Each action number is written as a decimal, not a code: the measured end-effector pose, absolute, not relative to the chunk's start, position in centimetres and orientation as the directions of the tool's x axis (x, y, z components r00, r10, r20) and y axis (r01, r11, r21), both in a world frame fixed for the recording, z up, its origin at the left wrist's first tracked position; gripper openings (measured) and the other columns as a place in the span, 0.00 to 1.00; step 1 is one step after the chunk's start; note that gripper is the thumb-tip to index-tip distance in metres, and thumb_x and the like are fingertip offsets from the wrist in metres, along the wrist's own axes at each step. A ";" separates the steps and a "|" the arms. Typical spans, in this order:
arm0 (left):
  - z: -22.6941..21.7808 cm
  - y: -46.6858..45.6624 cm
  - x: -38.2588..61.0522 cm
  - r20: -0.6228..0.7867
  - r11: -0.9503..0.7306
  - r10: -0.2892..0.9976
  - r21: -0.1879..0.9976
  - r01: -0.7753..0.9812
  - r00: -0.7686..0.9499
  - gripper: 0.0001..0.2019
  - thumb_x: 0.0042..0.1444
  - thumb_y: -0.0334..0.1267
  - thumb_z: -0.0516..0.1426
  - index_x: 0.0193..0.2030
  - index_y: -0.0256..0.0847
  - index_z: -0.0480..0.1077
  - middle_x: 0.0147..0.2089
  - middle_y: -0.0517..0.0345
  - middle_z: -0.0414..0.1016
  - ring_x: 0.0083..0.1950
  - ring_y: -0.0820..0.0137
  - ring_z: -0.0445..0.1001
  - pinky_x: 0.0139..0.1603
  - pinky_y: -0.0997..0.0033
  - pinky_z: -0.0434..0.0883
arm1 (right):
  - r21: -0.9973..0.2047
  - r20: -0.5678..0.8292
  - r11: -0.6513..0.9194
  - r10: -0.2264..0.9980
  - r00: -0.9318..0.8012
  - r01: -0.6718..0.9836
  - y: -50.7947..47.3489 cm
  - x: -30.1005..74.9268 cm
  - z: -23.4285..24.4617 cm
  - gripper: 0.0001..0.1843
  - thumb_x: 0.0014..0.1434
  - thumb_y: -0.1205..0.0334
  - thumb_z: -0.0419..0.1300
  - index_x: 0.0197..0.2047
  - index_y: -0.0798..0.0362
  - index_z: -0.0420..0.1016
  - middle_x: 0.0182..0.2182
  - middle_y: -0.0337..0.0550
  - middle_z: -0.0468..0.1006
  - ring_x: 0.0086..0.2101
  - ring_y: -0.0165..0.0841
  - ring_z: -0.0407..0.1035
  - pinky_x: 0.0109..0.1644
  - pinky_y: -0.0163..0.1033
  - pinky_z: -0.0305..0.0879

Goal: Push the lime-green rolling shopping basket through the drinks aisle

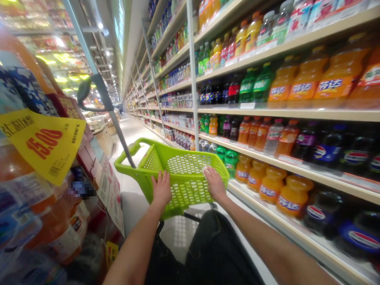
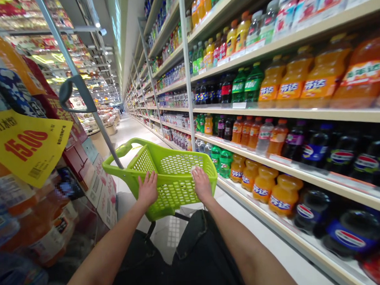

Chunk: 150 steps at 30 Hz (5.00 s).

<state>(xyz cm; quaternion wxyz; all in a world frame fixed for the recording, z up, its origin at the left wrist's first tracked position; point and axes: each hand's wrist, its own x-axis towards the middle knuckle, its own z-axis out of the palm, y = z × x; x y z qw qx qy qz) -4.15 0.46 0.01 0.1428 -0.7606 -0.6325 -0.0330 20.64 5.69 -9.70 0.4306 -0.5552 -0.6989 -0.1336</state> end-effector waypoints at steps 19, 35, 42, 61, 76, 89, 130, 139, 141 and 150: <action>0.8 0.1 -7.9 0.439 -0.088 0.885 -0.168 0.982 0.155 0.30 0.51 0.31 0.44 0.64 0.30 0.50 0.68 0.46 0.47 0.69 0.58 0.41 0.64 0.38 0.38 | -0.319 0.745 0.444 0.664 -0.069 0.837 6.0 14.6 -8.1 0.30 0.48 0.82 0.46 0.53 0.56 0.67 0.59 0.54 0.61 0.61 0.40 0.49 0.60 0.54 0.52; 1.4 -1.2 -7.1 0.485 -0.097 0.858 -0.168 0.981 0.168 0.30 0.54 0.34 0.45 0.64 0.29 0.49 0.68 0.43 0.47 0.69 0.58 0.41 0.64 0.39 0.37 | -0.325 0.808 0.581 0.581 -0.101 0.746 6.0 10.1 -6.9 0.29 0.50 0.81 0.46 0.54 0.57 0.66 0.58 0.54 0.62 0.60 0.38 0.50 0.61 0.52 0.52; 1.3 -0.9 -6.8 0.450 -0.128 0.871 -0.178 0.976 0.196 0.31 0.52 0.33 0.46 0.64 0.30 0.49 0.68 0.44 0.46 0.69 0.58 0.39 0.64 0.40 0.36 | -0.370 0.807 0.604 0.585 -0.078 0.705 6.0 7.6 -6.0 0.29 0.50 0.79 0.46 0.55 0.60 0.66 0.59 0.55 0.59 0.61 0.39 0.47 0.62 0.53 0.50; 2.5 -2.3 -11.3 0.612 0.021 0.791 -0.016 1.000 -0.006 0.34 0.50 0.33 0.48 0.65 0.29 0.47 0.69 0.44 0.43 0.69 0.60 0.40 0.65 0.45 0.42 | -0.393 0.801 0.702 0.579 -0.154 0.594 5.6 3.4 -3.3 0.30 0.49 0.80 0.48 0.56 0.56 0.65 0.60 0.52 0.59 0.60 0.37 0.51 0.62 0.49 0.54; 3.6 -2.1 -12.7 0.534 0.051 0.845 -0.056 0.997 -0.013 0.35 0.47 0.29 0.47 0.65 0.32 0.47 0.69 0.48 0.43 0.69 0.59 0.38 0.64 0.39 0.39 | -0.360 0.827 0.701 0.546 -0.138 0.616 5.5 2.9 -2.4 0.28 0.50 0.80 0.47 0.53 0.56 0.68 0.60 0.52 0.60 0.60 0.38 0.51 0.61 0.50 0.54; 3.6 -2.1 -11.9 0.471 0.015 0.881 -0.108 0.994 0.038 0.33 0.51 0.34 0.47 0.65 0.32 0.45 0.69 0.46 0.43 0.69 0.58 0.37 0.64 0.39 0.38 | -0.365 0.811 0.760 0.543 -0.217 0.538 5.1 0.1 -1.2 0.25 0.51 0.74 0.51 0.52 0.52 0.70 0.61 0.49 0.58 0.57 0.40 0.58 0.58 0.48 0.60; 3.2 -1.9 -13.3 0.484 0.015 0.875 -0.078 0.997 0.025 0.35 0.47 0.30 0.47 0.66 0.34 0.46 0.70 0.51 0.41 0.70 0.59 0.36 0.64 0.38 0.36 | 0.439 0.681 0.743 0.091 -0.726 0.506 6.6 1.2 9.3 0.23 0.59 0.74 0.47 0.57 0.54 0.64 0.59 0.47 0.62 0.61 0.40 0.49 0.62 0.53 0.48; 3.9 -2.3 -14.0 0.466 0.024 0.885 -0.067 0.998 0.010 0.35 0.48 0.29 0.47 0.66 0.33 0.46 0.70 0.53 0.40 0.70 0.60 0.35 0.64 0.39 0.34 | 0.361 0.676 0.736 0.217 -0.704 0.573 4.5 1.7 -0.7 0.22 0.60 0.73 0.47 0.56 0.53 0.65 0.58 0.49 0.63 0.60 0.40 0.51 0.59 0.51 0.52; 4.1 -2.4 -13.9 0.452 0.014 0.892 -0.073 0.997 0.021 0.33 0.49 0.29 0.46 0.65 0.33 0.46 0.70 0.52 0.41 0.70 0.59 0.35 0.64 0.39 0.34 | 0.353 0.664 0.730 0.246 -0.706 0.586 3.9 1.4 -2.3 0.22 0.60 0.72 0.47 0.56 0.54 0.65 0.59 0.49 0.62 0.60 0.42 0.51 0.60 0.52 0.52; 3.8 -2.5 -14.3 0.460 0.001 0.886 -0.114 0.993 0.052 0.35 0.47 0.27 0.46 0.65 0.33 0.46 0.69 0.53 0.42 0.69 0.58 0.36 0.63 0.37 0.34 | 0.307 0.504 0.785 0.345 -0.792 0.538 2.4 2.0 -8.9 0.19 0.60 0.71 0.49 0.52 0.54 0.70 0.56 0.49 0.67 0.56 0.39 0.59 0.58 0.50 0.55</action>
